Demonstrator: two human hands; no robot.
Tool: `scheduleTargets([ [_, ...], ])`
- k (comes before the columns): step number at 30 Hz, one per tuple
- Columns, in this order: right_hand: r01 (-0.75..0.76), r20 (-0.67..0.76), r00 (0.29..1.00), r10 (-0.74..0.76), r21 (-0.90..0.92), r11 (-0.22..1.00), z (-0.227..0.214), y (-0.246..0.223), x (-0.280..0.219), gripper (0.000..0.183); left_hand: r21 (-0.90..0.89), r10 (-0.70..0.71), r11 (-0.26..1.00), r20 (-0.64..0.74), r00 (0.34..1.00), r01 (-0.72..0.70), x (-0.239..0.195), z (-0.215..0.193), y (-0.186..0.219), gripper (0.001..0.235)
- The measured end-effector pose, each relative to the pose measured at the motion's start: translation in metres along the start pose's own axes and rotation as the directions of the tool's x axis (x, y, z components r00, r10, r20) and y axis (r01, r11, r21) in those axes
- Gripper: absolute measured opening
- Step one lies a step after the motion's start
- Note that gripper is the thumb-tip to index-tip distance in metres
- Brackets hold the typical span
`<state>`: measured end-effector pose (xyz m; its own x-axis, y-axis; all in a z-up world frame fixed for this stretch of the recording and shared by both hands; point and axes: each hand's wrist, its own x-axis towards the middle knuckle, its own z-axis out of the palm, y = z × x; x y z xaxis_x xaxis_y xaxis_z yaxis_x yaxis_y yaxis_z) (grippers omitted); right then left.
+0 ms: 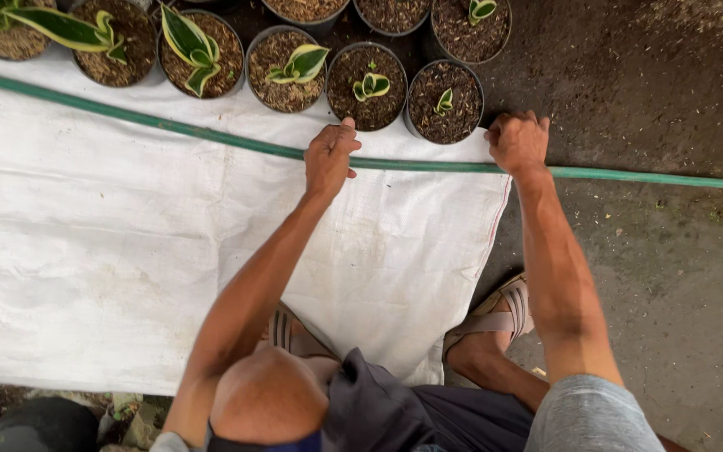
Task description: The person spreads a white sack on the ground, then places several small potted plants onto it in a neat row. They later retrieve another sack, spread it, and move larger potted plants onto it, arranging them in place.
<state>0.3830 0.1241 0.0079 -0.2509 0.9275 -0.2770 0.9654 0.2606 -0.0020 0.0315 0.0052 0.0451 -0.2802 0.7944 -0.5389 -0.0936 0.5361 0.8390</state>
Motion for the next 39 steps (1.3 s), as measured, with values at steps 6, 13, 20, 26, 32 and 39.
scheduleTargets([
  [6,0.398,0.309,0.903,-0.297,-0.344,0.851,-0.022,0.003,0.025,0.026,0.309,0.086,0.942,0.152,0.985,-0.13,-0.043,-0.045,0.003,0.054],
  [13,0.324,0.583,0.718,-0.38,0.203,0.924,-0.078,0.01,0.088,0.038,0.57,-0.073,0.818,-0.04,0.997,0.083,-0.146,-0.078,0.037,0.049],
  [20,-0.271,0.516,0.776,-0.361,0.791,0.549,-0.107,-0.004,0.094,0.032,0.936,-0.418,0.345,0.085,0.904,0.072,-0.234,-0.02,0.073,0.053],
  [26,-0.232,0.374,0.883,-0.285,0.873,0.428,-0.084,0.011,0.109,0.034,0.945,-0.371,0.318,0.198,0.907,-0.077,-0.226,0.11,0.024,0.038],
  [32,-0.06,0.072,0.964,-0.255,0.997,0.057,-0.086,0.013,0.141,0.04,0.87,0.112,0.416,0.238,0.965,-0.263,-0.163,0.264,-0.04,0.04],
  [39,0.049,-0.026,0.962,-0.27,0.996,0.079,-0.06,0.006,0.145,0.048,0.914,0.481,0.363,-0.016,0.877,-0.182,-0.146,0.326,-0.102,0.062],
])
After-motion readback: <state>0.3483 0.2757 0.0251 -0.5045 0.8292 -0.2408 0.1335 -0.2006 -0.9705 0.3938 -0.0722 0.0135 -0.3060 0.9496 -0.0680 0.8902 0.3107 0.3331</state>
